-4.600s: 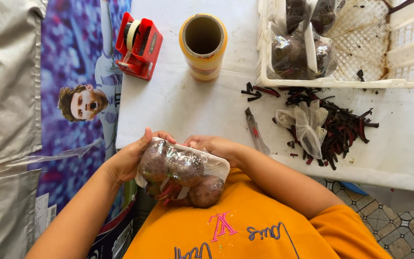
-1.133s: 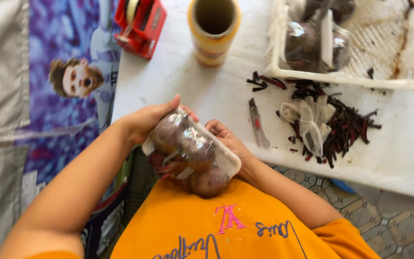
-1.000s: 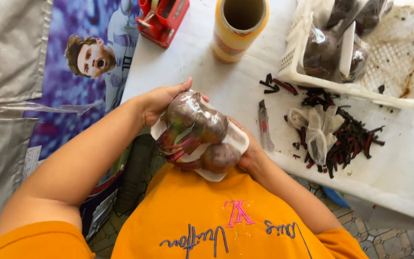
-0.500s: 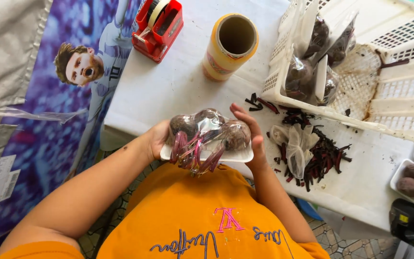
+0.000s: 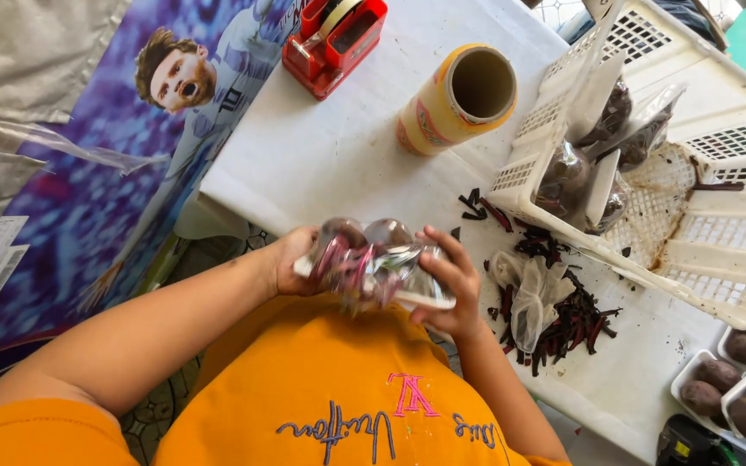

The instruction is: A person packages fresh beets by placing them on a tray, wrapping them in plastic film, and securing the film with tape.

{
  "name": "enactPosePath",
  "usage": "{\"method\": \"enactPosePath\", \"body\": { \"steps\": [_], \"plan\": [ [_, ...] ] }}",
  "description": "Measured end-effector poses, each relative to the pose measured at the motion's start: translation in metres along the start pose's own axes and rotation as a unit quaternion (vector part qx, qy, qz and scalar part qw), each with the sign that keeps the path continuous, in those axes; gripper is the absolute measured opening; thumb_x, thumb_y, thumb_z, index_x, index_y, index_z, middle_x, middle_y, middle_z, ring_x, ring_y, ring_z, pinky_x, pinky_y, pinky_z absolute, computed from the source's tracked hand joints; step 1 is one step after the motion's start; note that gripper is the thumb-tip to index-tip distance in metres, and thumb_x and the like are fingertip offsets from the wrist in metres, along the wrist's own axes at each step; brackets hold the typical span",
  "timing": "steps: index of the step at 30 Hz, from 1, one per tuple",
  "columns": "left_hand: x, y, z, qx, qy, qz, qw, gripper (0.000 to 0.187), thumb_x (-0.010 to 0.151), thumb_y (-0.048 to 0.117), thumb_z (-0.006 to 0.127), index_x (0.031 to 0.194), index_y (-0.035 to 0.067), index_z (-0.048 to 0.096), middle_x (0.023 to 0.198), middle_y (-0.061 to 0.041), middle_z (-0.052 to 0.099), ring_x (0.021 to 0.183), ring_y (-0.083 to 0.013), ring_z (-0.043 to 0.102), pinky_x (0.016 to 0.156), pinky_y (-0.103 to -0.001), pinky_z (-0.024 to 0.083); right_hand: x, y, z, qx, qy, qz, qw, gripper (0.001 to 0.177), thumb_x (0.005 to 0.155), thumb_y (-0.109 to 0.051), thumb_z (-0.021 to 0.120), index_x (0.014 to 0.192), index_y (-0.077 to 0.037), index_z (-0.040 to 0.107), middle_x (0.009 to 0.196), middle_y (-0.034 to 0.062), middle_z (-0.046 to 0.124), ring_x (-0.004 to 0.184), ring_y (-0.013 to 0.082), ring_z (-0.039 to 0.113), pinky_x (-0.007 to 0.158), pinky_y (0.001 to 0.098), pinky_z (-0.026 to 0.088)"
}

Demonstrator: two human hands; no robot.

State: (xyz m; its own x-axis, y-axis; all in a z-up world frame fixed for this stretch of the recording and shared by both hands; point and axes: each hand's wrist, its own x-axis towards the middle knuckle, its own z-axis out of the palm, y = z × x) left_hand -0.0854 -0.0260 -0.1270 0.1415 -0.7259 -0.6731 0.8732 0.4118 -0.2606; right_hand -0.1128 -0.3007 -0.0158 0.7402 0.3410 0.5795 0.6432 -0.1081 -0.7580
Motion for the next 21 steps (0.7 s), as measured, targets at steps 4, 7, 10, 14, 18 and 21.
{"method": "enactPosePath", "body": {
  "steps": [4,7,10,14,18,21],
  "plan": [
    [0.000,0.003,-0.007,-0.018,0.023,-0.017,0.999,0.051,0.095,0.038,0.046,0.118,0.000,0.069,0.117,-0.027,0.071,0.102,-0.0389,0.073,0.093,-0.051,0.060,-0.010,0.037,0.009,0.142,0.106,0.224,0.958,0.070,0.083,-0.048,0.079,0.136,-0.006,0.060,0.139,0.0257,0.056,0.125,0.0368,0.059,0.105,0.0499,0.047],
    [0.012,0.006,-0.016,-0.063,0.043,-0.024,0.997,0.056,0.097,0.039,0.040,0.127,-0.004,0.062,0.127,-0.030,0.066,0.108,-0.0388,0.071,0.092,-0.048,0.060,-0.031,0.081,0.012,0.211,0.168,0.404,0.874,0.061,0.090,-0.046,0.074,0.136,-0.009,0.059,0.126,0.0145,0.064,0.112,0.0243,0.065,0.095,0.0411,0.053],
    [0.041,0.007,-0.042,-0.104,0.064,-0.026,0.992,0.060,0.100,0.040,0.032,0.129,-0.006,0.059,0.129,-0.031,0.064,0.107,-0.0383,0.071,0.093,-0.048,0.061,-0.036,0.112,0.016,0.226,0.174,0.537,0.794,0.055,0.091,-0.047,0.075,0.131,-0.011,0.062,0.111,0.0121,0.071,0.095,0.0255,0.072,0.080,0.0432,0.060],
    [0.057,0.001,-0.048,-0.149,0.105,-0.044,0.982,0.068,0.103,0.046,0.020,0.130,-0.004,0.057,0.128,-0.031,0.065,0.102,-0.0354,0.073,0.089,-0.045,0.063,-0.040,0.136,0.016,0.193,0.140,0.638,0.732,0.066,0.088,-0.051,0.080,0.135,-0.009,0.059,0.117,0.0159,0.071,0.104,0.0347,0.070,0.083,0.0545,0.059],
    [0.055,0.002,-0.051,-0.135,0.100,-0.051,0.984,0.064,0.101,0.044,0.025,0.125,-0.002,0.063,0.126,-0.028,0.067,0.099,-0.0330,0.075,0.087,-0.044,0.064,-0.032,0.142,0.010,0.160,0.107,0.660,0.727,0.075,0.088,-0.054,0.080,0.141,-0.009,0.054,0.116,0.0151,0.071,0.100,0.0329,0.072,0.077,0.0521,0.062],
    [0.043,0.007,-0.034,-0.073,0.085,-0.044,0.993,0.062,0.101,0.046,0.028,0.125,0.002,0.066,0.126,-0.023,0.070,0.099,-0.0302,0.075,0.084,-0.041,0.064,-0.030,0.158,0.010,0.133,0.102,0.656,0.736,0.086,0.092,-0.057,0.077,0.152,-0.006,0.041,0.123,0.0191,0.069,0.103,0.0353,0.072,0.076,0.0532,0.062]
  ]
}}
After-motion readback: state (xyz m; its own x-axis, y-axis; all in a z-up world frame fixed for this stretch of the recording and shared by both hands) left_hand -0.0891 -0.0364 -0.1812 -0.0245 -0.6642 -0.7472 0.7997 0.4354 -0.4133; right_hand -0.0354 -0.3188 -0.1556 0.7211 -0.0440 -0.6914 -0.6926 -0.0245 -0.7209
